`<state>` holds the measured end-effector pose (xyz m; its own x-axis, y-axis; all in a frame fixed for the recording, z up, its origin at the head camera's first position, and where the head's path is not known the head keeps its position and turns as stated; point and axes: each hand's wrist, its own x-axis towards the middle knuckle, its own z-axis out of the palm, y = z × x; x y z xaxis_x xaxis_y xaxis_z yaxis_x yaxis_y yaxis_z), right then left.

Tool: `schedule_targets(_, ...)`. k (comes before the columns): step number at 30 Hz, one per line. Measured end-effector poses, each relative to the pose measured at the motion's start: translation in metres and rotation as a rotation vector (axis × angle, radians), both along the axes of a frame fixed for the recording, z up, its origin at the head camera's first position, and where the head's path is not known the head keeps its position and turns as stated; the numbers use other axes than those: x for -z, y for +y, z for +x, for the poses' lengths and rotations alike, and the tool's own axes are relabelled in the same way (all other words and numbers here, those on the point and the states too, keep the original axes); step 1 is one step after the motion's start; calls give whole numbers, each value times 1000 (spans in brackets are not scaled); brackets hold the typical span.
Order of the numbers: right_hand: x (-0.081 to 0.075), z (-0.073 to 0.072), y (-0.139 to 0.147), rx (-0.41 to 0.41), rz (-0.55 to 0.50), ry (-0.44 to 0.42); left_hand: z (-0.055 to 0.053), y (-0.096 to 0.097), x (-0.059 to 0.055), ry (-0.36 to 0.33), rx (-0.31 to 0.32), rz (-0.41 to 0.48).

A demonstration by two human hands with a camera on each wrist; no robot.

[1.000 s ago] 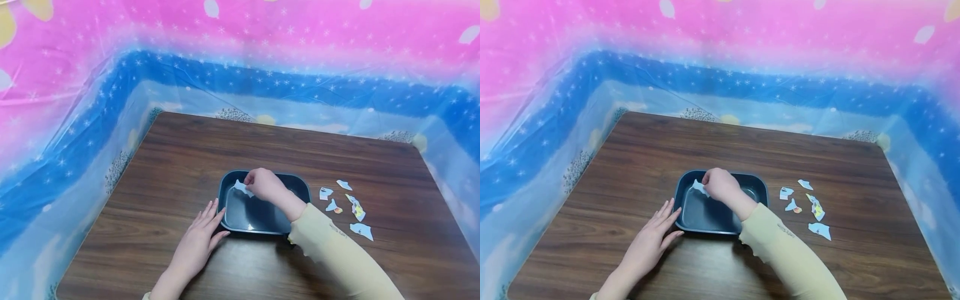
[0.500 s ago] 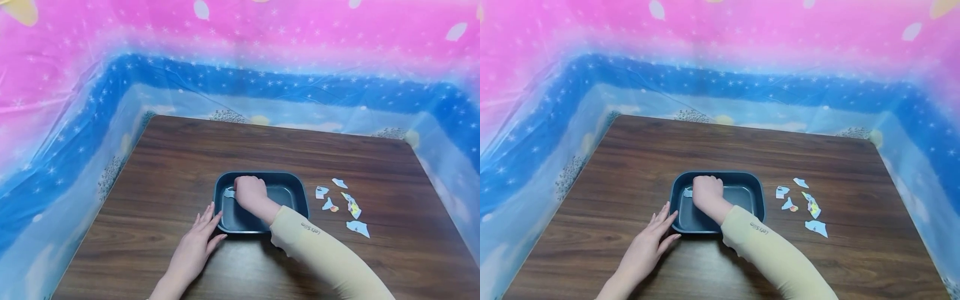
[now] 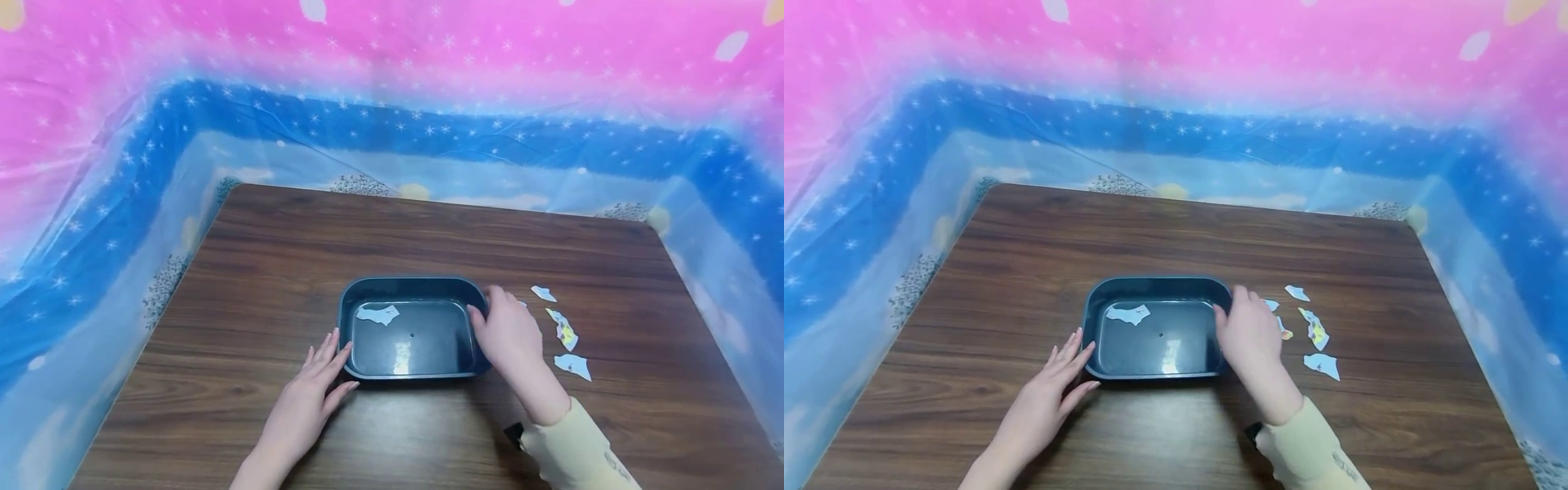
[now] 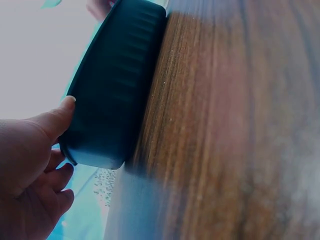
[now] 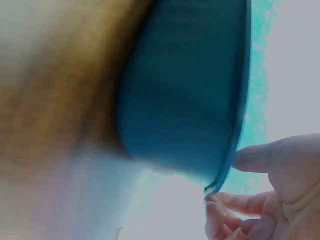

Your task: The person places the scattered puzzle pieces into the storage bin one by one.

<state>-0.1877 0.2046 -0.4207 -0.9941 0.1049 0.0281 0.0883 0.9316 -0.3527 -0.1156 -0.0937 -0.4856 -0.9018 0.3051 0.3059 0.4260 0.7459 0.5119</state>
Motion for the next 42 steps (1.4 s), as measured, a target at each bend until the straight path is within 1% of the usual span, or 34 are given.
schedule_targets(1,3,6,5,26,-12,-42,0,-1,0,0,-6,-1)
schedule_targets(3,9,15,11,44,-43,-119,2,-2,0,-5,-12,-8)
schedule_targets(5,13,24,13,53,-74,-157,3,-3,1,-16,-17,-23)
schedule_targets(7,14,32,13,63,-100,-178,4,-2,2,-35,-20,-40)
schedule_targets(9,14,39,13,75,-112,-181,6,-2,2,-54,-20,-59)
schedule_targets(12,11,42,20,82,-139,-193,7,-1,2,-57,-23,-68)
schedule_targets(14,11,39,33,99,-157,-196,7,-1,2,-44,-24,-70)
schedule_targets(17,15,27,65,121,-151,-185,7,1,3,-20,-22,-71)
schedule_targets(19,22,18,89,117,-130,-183,7,2,4,-11,-21,-77)
schedule_targets(21,32,10,109,93,-110,-203,6,3,3,-6,-23,-86)
schedule_targets(24,45,2,126,65,-97,-236,6,3,2,-8,-28,-97)
schedule_targets(28,53,-2,133,47,-109,-227,5,3,0,-9,-31,-92)
schedule_targets(33,54,-3,131,35,-143,-243,4,2,-3,-19,-29,-82)
schedule_targets(36,54,-1,130,42,-167,-236,3,2,-4,-26,-30,-87)
schedule_targets(39,50,1,130,48,-188,-182,2,3,-4,-31,-30,-93)
schedule_targets(42,36,1,120,44,-221,-98,1,3,-4,-36,-29,-96)
